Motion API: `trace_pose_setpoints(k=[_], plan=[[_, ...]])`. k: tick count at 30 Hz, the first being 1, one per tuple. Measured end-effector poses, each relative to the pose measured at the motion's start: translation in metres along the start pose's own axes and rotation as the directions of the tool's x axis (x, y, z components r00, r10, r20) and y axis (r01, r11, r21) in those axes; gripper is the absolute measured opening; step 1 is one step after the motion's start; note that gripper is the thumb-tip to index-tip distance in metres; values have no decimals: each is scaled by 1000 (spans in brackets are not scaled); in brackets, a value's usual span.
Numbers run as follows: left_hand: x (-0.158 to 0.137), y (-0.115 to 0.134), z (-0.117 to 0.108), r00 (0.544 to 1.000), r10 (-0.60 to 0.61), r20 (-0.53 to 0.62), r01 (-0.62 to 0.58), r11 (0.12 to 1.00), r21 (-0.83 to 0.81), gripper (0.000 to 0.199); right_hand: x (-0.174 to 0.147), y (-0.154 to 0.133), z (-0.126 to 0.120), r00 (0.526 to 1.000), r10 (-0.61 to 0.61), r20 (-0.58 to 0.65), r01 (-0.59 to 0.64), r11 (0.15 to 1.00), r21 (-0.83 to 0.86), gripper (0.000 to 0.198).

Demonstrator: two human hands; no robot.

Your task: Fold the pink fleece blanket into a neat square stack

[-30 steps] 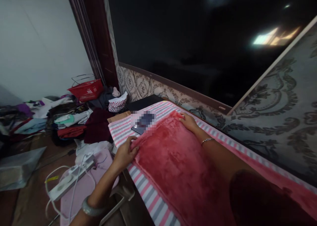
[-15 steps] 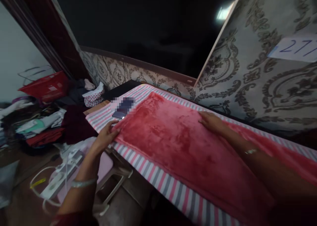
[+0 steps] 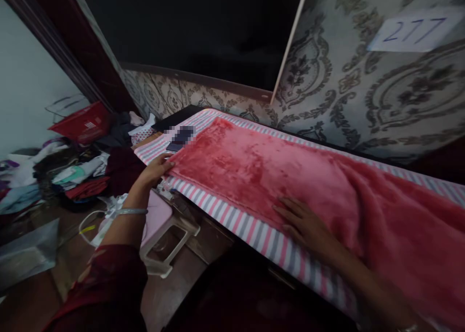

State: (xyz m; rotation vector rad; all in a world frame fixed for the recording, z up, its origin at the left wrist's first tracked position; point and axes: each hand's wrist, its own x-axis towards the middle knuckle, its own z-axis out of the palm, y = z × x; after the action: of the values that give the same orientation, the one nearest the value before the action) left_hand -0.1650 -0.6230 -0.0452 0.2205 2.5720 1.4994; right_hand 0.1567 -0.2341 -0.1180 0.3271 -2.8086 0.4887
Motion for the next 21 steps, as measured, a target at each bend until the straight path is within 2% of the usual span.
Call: trace_pose_setpoints(k=[2, 4, 5, 7, 9, 11, 13, 15, 17, 18, 20, 21], plan=[[-9, 14, 5, 997, 3, -73, 16, 968, 251, 51, -9, -2, -1, 999, 19, -27, -19, 1000, -4, 46], [-21, 31, 16, 988, 67, -141, 10, 875, 485, 47, -15, -10, -3, 998, 48, -31, -49, 999, -18, 47], [-27, 40, 24, 975, 135, -174, -21, 844, 536, 48, -16, -15, -4, 997, 67, -25, -67, 997, -26, 48], [-34, 56, 49, 911, 381, -154, -172, 694, 699, 46, -16, -25, -8, 994, 108, -7, -108, 994, -28, 48], [-35, 72, 86, 859, 512, 9, -377, 622, 686, 47, -15, -33, -14, 990, 141, 1, -141, 990, -13, 49], [-32, 91, 131, 783, 572, 245, -597, 580, 554, 50, -17, -39, -23, 987, 159, -9, -158, 987, 20, 47], [-30, 114, 177, 660, 601, 451, -751, 521, 405, 56, -26, -42, -35, 986, 158, -50, -153, 985, 78, 43], [-28, 138, 219, 550, 601, 579, -830, 468, 303, 62, -43, -42, -50, 974, 172, -150, -150, 977, 149, 37], [-27, 161, 255, 484, 588, 648, -863, 442, 244, 65, -68, -35, -70, 925, 237, -298, -180, 962, 205, 32], [-28, 170, 270, 464, 583, 667, -871, 436, 226, 66, -83, -30, -80, 878, 291, -379, -220, 950, 220, 31], [-32, 182, 295, 448, 574, 685, -877, 431, 213, 66, -117, -15, -102, 734, 428, -528, -349, 904, 248, 28], [-36, 185, 305, 454, 567, 688, -875, 430, 223, 65, -135, -6, -112, 636, 496, -591, -422, 865, 271, 27]])
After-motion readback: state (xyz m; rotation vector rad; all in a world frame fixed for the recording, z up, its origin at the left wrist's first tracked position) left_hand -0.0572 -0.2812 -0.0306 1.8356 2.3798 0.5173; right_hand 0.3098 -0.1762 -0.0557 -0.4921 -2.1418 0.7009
